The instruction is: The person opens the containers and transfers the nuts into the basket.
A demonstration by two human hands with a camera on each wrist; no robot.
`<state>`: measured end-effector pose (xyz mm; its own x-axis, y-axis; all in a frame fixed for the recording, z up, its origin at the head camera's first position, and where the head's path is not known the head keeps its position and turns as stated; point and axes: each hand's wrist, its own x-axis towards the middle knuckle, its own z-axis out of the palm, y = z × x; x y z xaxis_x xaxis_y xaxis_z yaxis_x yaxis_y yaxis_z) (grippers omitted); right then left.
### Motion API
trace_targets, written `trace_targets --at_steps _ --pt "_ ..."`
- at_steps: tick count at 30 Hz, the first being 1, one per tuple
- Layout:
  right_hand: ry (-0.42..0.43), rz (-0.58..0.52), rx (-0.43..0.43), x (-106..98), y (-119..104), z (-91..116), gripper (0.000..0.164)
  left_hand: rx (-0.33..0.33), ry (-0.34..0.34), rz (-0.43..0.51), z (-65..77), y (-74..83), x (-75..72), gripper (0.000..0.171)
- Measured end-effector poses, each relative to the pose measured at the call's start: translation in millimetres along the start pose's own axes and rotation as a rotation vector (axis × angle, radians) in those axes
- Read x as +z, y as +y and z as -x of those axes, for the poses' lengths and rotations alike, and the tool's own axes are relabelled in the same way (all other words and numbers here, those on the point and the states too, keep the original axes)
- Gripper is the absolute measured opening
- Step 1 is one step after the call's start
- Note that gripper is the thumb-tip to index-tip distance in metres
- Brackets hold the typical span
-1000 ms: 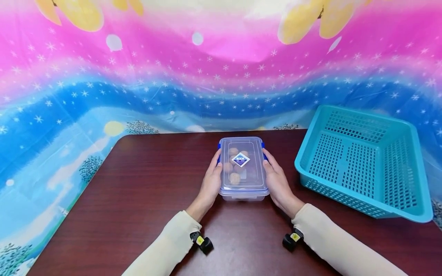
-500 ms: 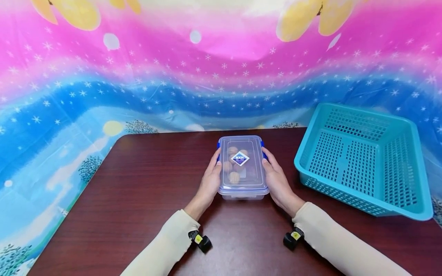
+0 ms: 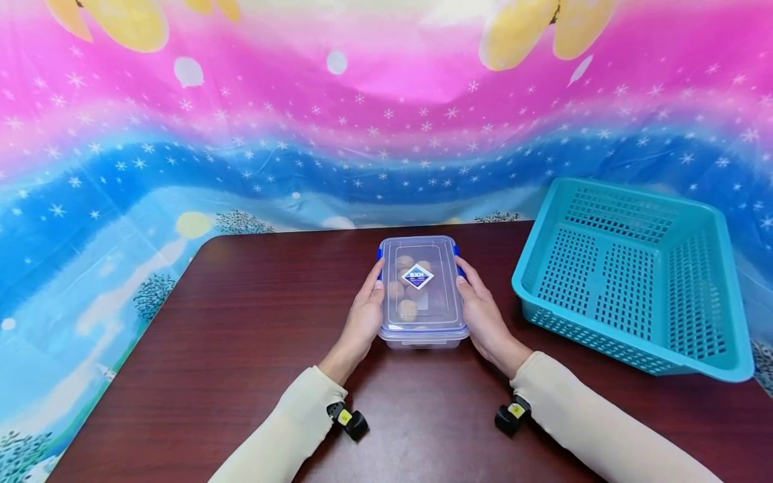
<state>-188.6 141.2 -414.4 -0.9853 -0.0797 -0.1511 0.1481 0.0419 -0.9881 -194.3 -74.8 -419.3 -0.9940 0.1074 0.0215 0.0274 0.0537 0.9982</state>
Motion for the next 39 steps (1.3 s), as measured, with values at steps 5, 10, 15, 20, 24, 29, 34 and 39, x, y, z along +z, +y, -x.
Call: trace_targets --at_steps 5,10,15,20,24,29,34,39 --pt "-0.001 0.015 -0.007 -1 0 0 0.053 -0.006 -0.001 -0.006 -0.2 1.5 -0.3 0.051" --pt "-0.012 0.015 -0.019 -1 -1 0 0.053 -0.007 -0.01 -0.021 -0.1 3.5 -1.6 0.051" --pt "-0.016 0.015 -0.021 -2 -1 0 0.053 0.002 -0.01 -0.037 -1.2 4.6 -1.9 0.051" --pt "-0.017 0.019 -0.019 -2 -2 0 0.053 0.006 -0.008 -0.05 -0.8 4.7 -3.5 0.051" --pt "-0.011 0.028 -0.022 -2 -2 -1 0.053 0.005 0.003 -0.046 -0.4 0.6 -7.1 0.051" --pt "0.0 0.041 -0.021 -1 -4 -3 0.052 0.001 0.003 -0.085 0.6 0.0 -11.2 0.052" --pt "0.009 0.052 -0.01 0 -4 -2 0.052 -0.008 -0.014 -0.102 0.7 2.5 -13.2 0.052" --pt "0.015 0.059 -0.005 -1 -5 0 0.053 -0.045 -0.02 -0.104 -0.4 3.7 -13.4 0.052"
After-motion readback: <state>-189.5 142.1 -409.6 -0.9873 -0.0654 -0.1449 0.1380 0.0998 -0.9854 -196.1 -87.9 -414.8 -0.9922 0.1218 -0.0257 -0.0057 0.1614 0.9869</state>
